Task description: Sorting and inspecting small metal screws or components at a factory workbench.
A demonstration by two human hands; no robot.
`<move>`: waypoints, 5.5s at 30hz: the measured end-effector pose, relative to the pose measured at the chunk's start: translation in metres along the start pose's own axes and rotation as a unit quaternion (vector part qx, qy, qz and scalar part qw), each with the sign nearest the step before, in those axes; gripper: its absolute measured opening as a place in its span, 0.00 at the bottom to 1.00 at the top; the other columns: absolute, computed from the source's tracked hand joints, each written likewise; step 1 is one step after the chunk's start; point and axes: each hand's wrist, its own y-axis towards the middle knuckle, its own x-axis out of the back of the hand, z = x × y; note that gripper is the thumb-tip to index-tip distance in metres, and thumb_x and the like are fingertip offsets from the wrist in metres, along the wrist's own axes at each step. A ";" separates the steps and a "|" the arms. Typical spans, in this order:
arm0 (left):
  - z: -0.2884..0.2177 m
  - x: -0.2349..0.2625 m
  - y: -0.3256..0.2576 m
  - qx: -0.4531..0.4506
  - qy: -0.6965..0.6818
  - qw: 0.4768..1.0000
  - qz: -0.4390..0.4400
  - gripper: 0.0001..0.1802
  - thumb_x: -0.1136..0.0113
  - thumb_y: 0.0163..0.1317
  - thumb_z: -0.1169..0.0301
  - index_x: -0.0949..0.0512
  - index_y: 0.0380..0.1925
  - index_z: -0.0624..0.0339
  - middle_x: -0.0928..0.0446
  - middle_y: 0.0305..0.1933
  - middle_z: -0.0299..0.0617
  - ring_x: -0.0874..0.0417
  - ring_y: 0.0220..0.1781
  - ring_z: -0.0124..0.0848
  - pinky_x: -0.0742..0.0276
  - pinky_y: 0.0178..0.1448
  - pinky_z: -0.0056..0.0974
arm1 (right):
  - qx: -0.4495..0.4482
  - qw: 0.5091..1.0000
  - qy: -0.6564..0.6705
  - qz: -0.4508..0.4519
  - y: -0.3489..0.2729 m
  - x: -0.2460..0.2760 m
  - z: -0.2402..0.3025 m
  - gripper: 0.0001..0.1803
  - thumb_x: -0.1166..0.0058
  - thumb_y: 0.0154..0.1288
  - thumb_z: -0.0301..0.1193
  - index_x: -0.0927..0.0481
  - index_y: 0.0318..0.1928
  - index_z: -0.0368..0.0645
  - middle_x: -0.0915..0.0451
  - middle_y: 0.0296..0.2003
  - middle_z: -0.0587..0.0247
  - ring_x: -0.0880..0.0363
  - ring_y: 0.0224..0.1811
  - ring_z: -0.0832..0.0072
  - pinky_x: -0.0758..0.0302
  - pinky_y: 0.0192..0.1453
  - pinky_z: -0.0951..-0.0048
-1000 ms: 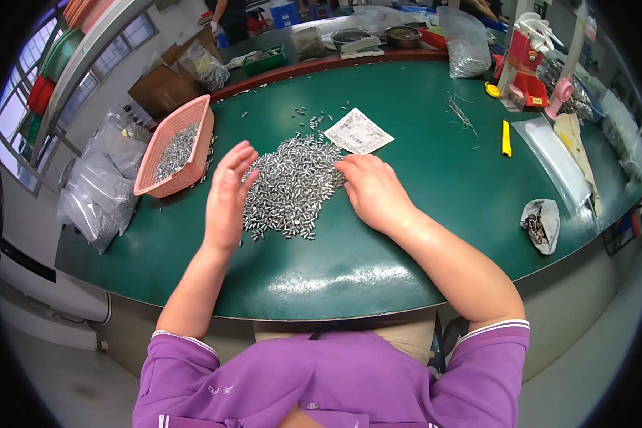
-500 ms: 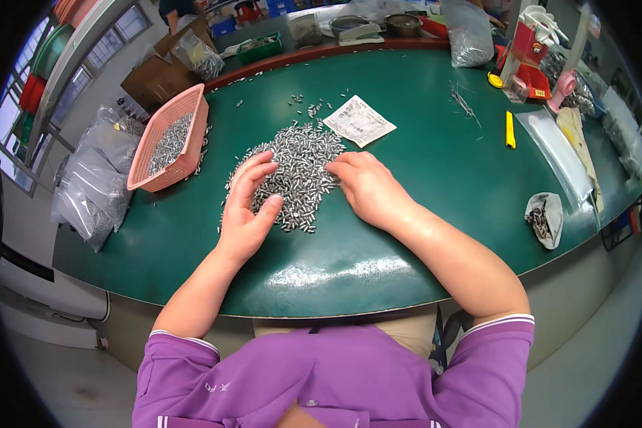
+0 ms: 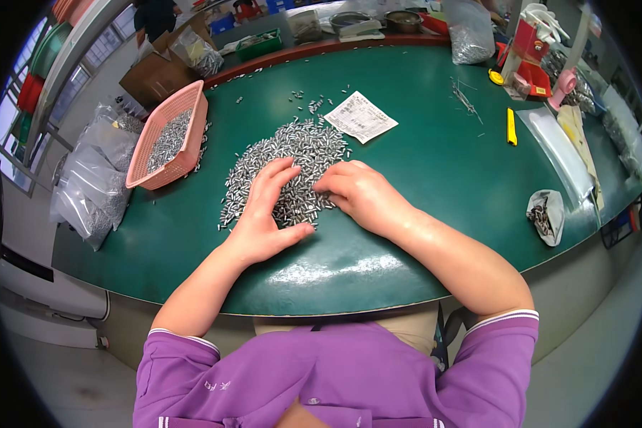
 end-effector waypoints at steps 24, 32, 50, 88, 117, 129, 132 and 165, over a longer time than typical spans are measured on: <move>-0.001 0.000 -0.004 -0.038 0.054 0.997 0.035 0.46 0.28 0.43 0.64 0.40 0.63 0.55 0.47 0.69 0.50 0.53 0.73 0.53 0.51 0.72 0.53 | -0.155 0.951 -0.230 -0.139 0.035 0.028 -0.055 0.18 0.44 0.55 0.28 0.25 0.48 0.44 0.28 0.46 0.55 0.30 0.51 0.57 0.31 0.56 0.60; -0.001 -0.001 -0.003 -0.040 0.031 0.998 0.047 0.45 0.30 0.44 0.64 0.41 0.63 0.55 0.47 0.68 0.51 0.54 0.73 0.53 0.55 0.73 0.55 | -0.327 0.922 -0.206 -0.027 0.053 0.040 -0.096 0.41 0.34 0.45 0.43 0.32 0.60 0.41 0.27 0.53 0.47 0.30 0.58 0.55 0.33 0.63 0.62; 0.000 -0.001 -0.004 -0.034 0.038 0.997 0.056 0.45 0.30 0.44 0.64 0.41 0.63 0.56 0.47 0.69 0.51 0.54 0.73 0.53 0.55 0.73 0.55 | -0.308 0.941 0.126 -0.061 0.048 0.049 -0.100 0.22 0.46 0.59 0.23 0.27 0.56 0.39 0.20 0.40 0.62 0.22 0.40 0.77 0.25 0.46 0.76; -0.001 -0.004 -0.002 -0.054 0.023 0.998 0.028 0.40 0.31 0.45 0.70 0.37 0.61 0.57 0.44 0.67 0.49 0.46 0.71 0.49 0.46 0.71 0.49 | -0.298 0.933 -0.157 -0.130 -0.015 0.069 -0.067 0.26 0.43 0.55 0.24 0.29 0.57 0.43 0.22 0.44 0.58 0.24 0.48 0.67 0.28 0.55 0.69; -0.011 -0.005 -0.005 0.236 -0.501 0.825 0.116 0.06 0.52 0.67 0.74 0.28 0.40 0.63 0.25 0.36 0.42 0.23 0.26 0.23 0.34 0.19 0.22 | -0.044 0.992 -0.119 -0.021 -0.003 0.025 -0.011 0.07 0.38 0.48 0.27 0.21 0.30 0.44 0.26 0.36 0.63 0.28 0.46 0.63 0.31 0.52 0.63; -0.008 -0.005 -0.006 0.250 -0.524 0.802 0.141 0.09 0.51 0.68 0.70 0.30 0.44 0.63 0.25 0.36 0.40 0.23 0.26 0.21 0.34 0.21 0.22 | -0.017 0.995 -0.095 -0.035 -0.001 0.017 -0.010 0.06 0.39 0.50 0.26 0.21 0.31 0.43 0.26 0.36 0.64 0.29 0.45 0.63 0.32 0.52 0.63; -0.011 -0.005 -0.004 0.273 -0.569 0.762 0.143 0.10 0.51 0.68 0.70 0.32 0.45 0.64 0.26 0.36 0.41 0.23 0.26 0.22 0.34 0.20 0.22 | 0.045 0.998 -0.025 -0.034 0.005 0.021 0.010 0.06 0.39 0.50 0.26 0.22 0.31 0.44 0.26 0.35 0.64 0.29 0.44 0.64 0.32 0.51 0.64; -0.003 -0.009 -0.005 0.266 -0.624 0.715 0.170 0.10 0.58 0.71 0.67 0.30 0.43 0.60 0.26 0.33 0.39 0.21 0.26 0.24 0.24 0.25 0.25 | 0.026 0.987 -0.125 -0.095 0.001 0.025 -0.001 0.10 0.39 0.47 0.22 0.21 0.33 0.44 0.25 0.34 0.64 0.26 0.42 0.64 0.28 0.46 0.65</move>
